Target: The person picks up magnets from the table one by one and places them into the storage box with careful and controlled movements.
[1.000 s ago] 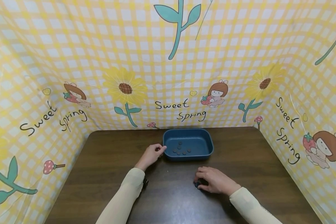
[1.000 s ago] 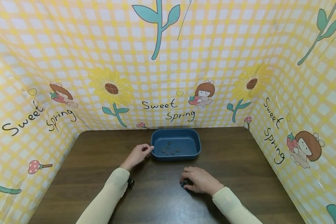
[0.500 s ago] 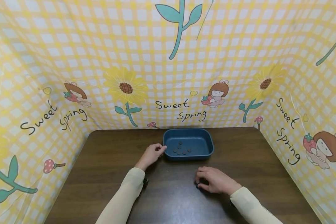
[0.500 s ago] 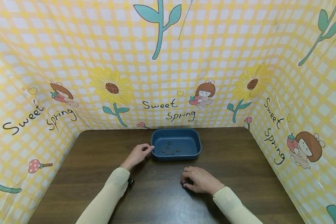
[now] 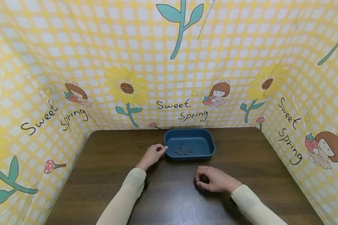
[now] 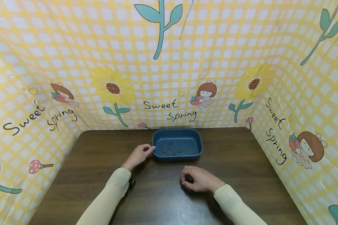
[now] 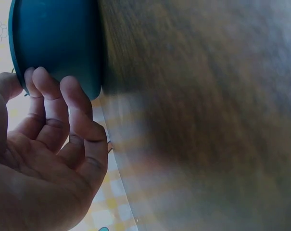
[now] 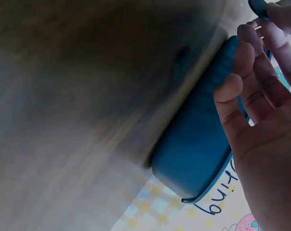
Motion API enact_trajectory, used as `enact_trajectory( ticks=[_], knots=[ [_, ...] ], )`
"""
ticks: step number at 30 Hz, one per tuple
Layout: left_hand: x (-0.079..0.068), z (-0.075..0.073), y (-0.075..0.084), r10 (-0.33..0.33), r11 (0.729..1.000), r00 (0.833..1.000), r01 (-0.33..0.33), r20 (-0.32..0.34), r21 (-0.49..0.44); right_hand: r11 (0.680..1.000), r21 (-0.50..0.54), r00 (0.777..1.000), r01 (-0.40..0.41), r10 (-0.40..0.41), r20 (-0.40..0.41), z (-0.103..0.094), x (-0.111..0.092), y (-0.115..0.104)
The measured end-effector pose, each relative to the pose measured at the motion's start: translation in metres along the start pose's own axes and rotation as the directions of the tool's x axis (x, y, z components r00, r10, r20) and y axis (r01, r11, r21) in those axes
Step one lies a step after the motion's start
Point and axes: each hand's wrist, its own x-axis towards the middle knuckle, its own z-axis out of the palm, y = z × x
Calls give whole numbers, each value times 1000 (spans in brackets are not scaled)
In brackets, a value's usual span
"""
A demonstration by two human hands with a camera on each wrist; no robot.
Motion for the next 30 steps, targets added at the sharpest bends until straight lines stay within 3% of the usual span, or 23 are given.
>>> enact_trajectory(
  ticks=[16, 30],
  knots=[
    [1, 0, -1, 9, 1000, 1000, -9, 7, 1, 995, 86, 995, 47, -38, -95, -26, 21, 0],
    [1, 0, -1, 7, 1000, 1000, -7, 4, 8, 986, 157, 973, -47, 81, -216, -45, 38, -1]
  ],
)
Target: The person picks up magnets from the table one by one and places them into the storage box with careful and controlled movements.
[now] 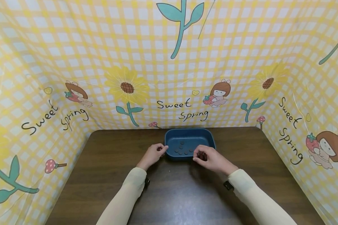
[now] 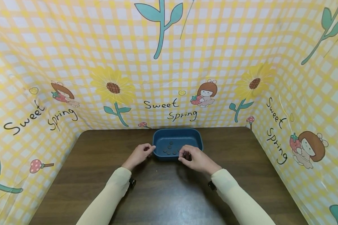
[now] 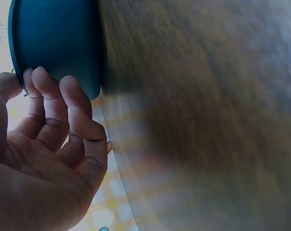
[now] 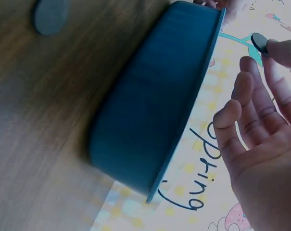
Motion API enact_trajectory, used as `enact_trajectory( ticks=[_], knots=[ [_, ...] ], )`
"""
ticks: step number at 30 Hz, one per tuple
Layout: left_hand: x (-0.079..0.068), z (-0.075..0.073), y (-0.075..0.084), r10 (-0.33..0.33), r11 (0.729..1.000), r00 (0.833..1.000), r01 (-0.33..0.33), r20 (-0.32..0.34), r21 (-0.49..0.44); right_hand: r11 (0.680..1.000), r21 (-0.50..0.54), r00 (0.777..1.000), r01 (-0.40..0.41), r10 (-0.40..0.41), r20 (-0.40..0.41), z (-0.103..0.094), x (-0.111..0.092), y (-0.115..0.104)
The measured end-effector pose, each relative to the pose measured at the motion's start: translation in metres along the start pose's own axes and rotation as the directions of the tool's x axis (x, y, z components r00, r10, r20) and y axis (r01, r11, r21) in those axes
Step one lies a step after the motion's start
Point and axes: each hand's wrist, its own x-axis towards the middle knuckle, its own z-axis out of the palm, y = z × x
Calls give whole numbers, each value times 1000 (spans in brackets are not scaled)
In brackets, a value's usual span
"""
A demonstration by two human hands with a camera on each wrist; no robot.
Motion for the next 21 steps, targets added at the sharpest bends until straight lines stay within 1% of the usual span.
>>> enact_trajectory(
  ticks=[4, 7, 14, 21],
  knots=[
    [-1, 0, 0, 3, 1000, 1000, -3, 1, 0, 1000, 2, 999, -29, 29, -28, -2, 8, 3],
    [0, -1, 0, 4, 1000, 1000, -4, 2, -2, 998, 18, 997, -63, 64, -43, -4, 15, 4],
    [1, 0, -1, 5, 1000, 1000, -5, 1, 9, 991, 23, 990, -134, 135, -51, -8, 27, 6],
    [0, 0, 0, 0, 1000, 1000, 0, 2, 7, 985, 58, 985, -162, 165, -58, -9, 40, 14]
  ],
)
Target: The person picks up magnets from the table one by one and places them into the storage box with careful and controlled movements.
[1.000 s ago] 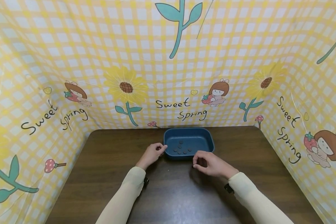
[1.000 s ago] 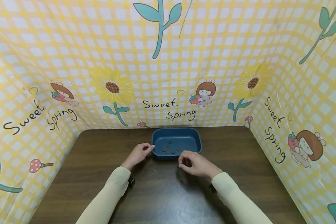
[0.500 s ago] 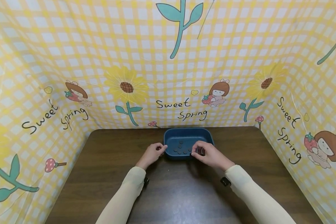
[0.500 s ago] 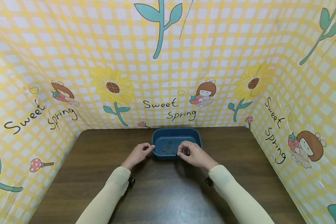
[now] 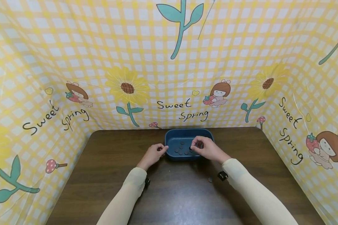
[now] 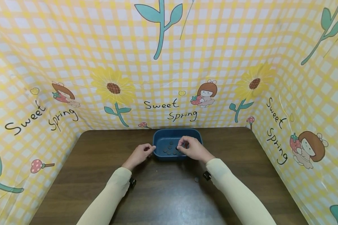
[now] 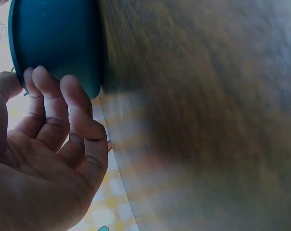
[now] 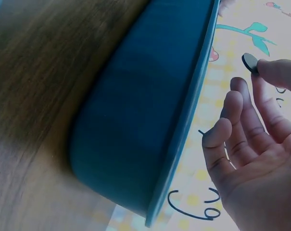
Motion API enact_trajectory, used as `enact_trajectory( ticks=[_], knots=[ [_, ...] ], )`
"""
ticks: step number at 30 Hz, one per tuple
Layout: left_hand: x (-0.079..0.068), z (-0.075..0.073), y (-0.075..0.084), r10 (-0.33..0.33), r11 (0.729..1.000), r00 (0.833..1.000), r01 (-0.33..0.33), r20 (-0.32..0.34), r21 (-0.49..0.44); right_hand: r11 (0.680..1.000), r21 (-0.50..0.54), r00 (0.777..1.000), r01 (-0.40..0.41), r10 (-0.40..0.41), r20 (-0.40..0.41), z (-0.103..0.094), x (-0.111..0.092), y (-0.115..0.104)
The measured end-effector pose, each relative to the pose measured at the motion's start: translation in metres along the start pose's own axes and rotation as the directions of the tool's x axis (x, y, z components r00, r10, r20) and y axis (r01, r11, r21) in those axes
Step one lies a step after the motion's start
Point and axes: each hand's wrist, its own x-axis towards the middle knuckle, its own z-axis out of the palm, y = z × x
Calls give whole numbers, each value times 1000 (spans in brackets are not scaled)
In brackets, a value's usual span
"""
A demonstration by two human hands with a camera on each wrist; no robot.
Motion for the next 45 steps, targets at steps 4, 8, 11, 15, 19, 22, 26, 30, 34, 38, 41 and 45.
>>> enact_trajectory(
  ticks=[4, 8, 11, 15, 19, 22, 26, 30, 34, 38, 41, 45],
  knots=[
    [0, 0, 0, 4, 1000, 1000, -4, -3, -3, 1000, 14, 1000, -14, 14, -12, 0, 8, 5],
    [0, -1, 1, 4, 1000, 1000, -4, -5, -4, 999, 21, 999, -34, 34, -10, 0, 17, 10],
    [0, -1, 1, 6, 1000, 1000, -6, -6, -2, 999, 16, 999, -44, 44, -12, 1, 23, 14],
    [-1, 0, 1, 8, 1000, 1000, -8, -4, -3, 998, 10, 998, -67, 67, -15, 2, 29, 16],
    [0, 0, 1, 6, 1000, 1000, -6, -2, -3, 995, 20, 995, -102, 102, -7, 3, 35, 20],
    [0, 0, 1, 1, 1000, 1000, -1, -3, -4, 992, 23, 992, -127, 127, -3, 5, 39, 24],
    [0, 0, 0, 7, 1000, 1000, -7, -5, -1, 987, 6, 987, -162, 162, -7, 8, 43, 29],
    [0, 1, 1, 8, 1000, 1000, -8, -8, 2, 981, -2, 981, -194, 194, -9, 10, 45, 32],
    [-1, 0, 3, 6, 1000, 1000, -6, -13, -6, 976, -4, 976, -218, 218, -2, 11, 48, 36],
    [-1, -1, 3, 12, 1000, 1000, -12, -10, -3, 970, -22, 970, -243, 243, 20, 12, 50, 40],
    [-1, -1, 3, 6, 1000, 1000, -6, -5, 3, 964, -36, 964, -262, 263, 37, 14, 52, 43],
    [-2, 0, 2, -4, 1000, 1000, 4, -3, 2, 960, -41, 959, -278, 280, 49, 16, 54, 46]
  ],
)
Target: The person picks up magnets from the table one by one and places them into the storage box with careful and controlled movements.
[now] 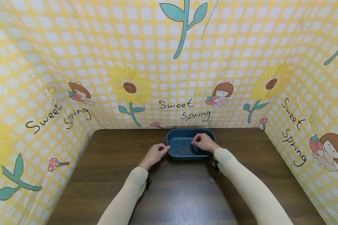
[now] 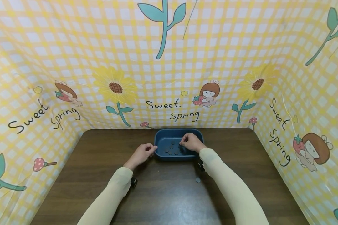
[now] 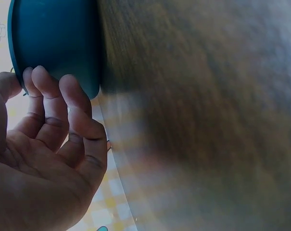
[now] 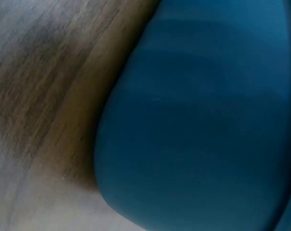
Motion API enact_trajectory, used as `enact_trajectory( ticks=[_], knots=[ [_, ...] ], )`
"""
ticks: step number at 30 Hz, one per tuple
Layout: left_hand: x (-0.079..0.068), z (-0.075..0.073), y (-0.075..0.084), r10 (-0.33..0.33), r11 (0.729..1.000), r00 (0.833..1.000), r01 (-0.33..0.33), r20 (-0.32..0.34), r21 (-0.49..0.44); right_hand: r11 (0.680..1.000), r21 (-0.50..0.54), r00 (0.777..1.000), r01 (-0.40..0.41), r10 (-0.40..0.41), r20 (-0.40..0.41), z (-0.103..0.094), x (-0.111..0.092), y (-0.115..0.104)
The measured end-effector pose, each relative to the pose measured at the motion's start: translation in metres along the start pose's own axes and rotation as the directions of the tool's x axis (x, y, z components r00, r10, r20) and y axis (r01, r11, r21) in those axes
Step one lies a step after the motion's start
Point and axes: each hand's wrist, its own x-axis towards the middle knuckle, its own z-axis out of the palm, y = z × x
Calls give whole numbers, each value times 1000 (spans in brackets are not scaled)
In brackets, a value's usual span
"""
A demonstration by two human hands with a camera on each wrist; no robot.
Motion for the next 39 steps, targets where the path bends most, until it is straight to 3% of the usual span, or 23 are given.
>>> enact_trajectory(
  ticks=[39],
  knots=[
    [1, 2, 0, 11, 1000, 1000, -11, -8, -14, 995, -21, 995, -102, 101, -26, 5, -2, 7]
  ],
)
